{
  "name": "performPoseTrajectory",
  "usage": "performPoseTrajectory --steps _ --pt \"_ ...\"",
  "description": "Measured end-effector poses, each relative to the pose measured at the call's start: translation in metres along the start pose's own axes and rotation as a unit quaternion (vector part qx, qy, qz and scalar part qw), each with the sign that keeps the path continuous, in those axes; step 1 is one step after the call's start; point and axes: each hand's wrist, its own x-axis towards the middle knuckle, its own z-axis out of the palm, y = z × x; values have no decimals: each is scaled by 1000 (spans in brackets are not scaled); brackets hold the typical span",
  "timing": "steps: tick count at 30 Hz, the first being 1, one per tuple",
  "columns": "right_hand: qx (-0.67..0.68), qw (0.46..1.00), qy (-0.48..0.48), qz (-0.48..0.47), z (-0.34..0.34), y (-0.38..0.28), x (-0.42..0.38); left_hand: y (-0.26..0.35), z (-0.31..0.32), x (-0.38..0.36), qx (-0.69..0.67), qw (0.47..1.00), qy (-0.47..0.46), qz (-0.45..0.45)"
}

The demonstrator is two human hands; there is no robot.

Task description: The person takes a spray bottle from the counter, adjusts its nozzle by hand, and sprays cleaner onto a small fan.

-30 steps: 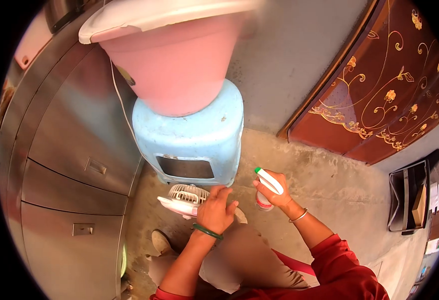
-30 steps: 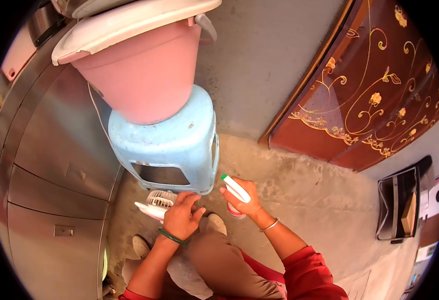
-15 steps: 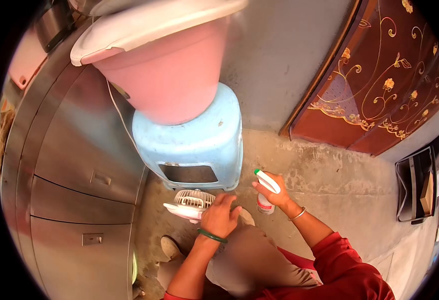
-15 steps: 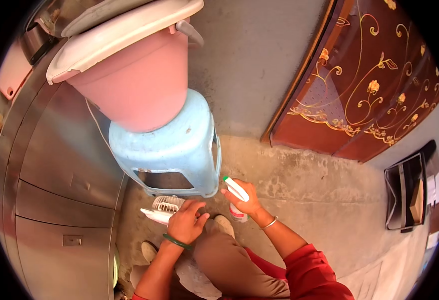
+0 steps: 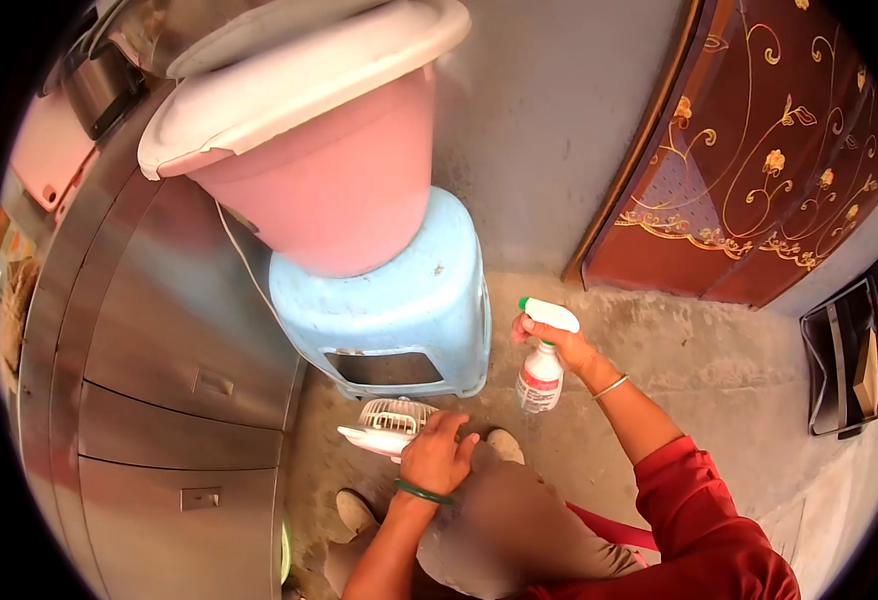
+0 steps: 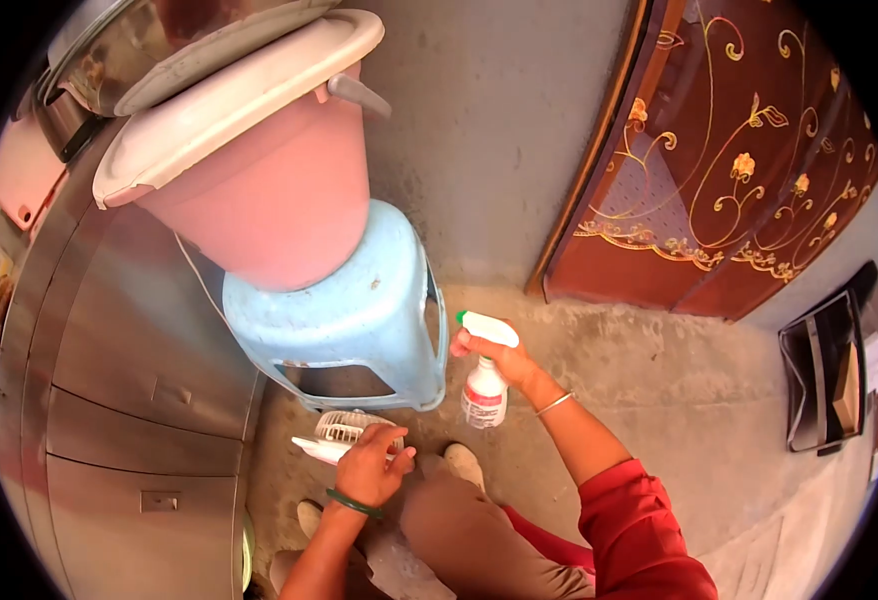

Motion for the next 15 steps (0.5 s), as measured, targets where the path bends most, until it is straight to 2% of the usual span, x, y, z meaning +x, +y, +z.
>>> performPoseTrajectory --steps 2,4,6,8,10,14,15 --pt "-40 998 -24 40 -10 -4 16 -1 0 0 2 1000 2 2" --pt "-44 998 -26 39 -15 -11 27 0 -3 2 12 1000 6 5" --pt "37 998 -15 44 -24 -14 39 -1 -4 2 20 1000 10 6" --pt "22 999 -24 32 -28 -12 51 -4 -3 2 13 1000 14 3" --pt "-1 999 47 26 -23 -10 59 -4 -1 1 14 1000 15 -1" --pt "4 1000 19 22 -29 -14 82 -2 -4 2 -10 999 -28 -42" --pt "22 999 -21 39 -40 -13 90 0 -7 3 -21 997 -48 -63"
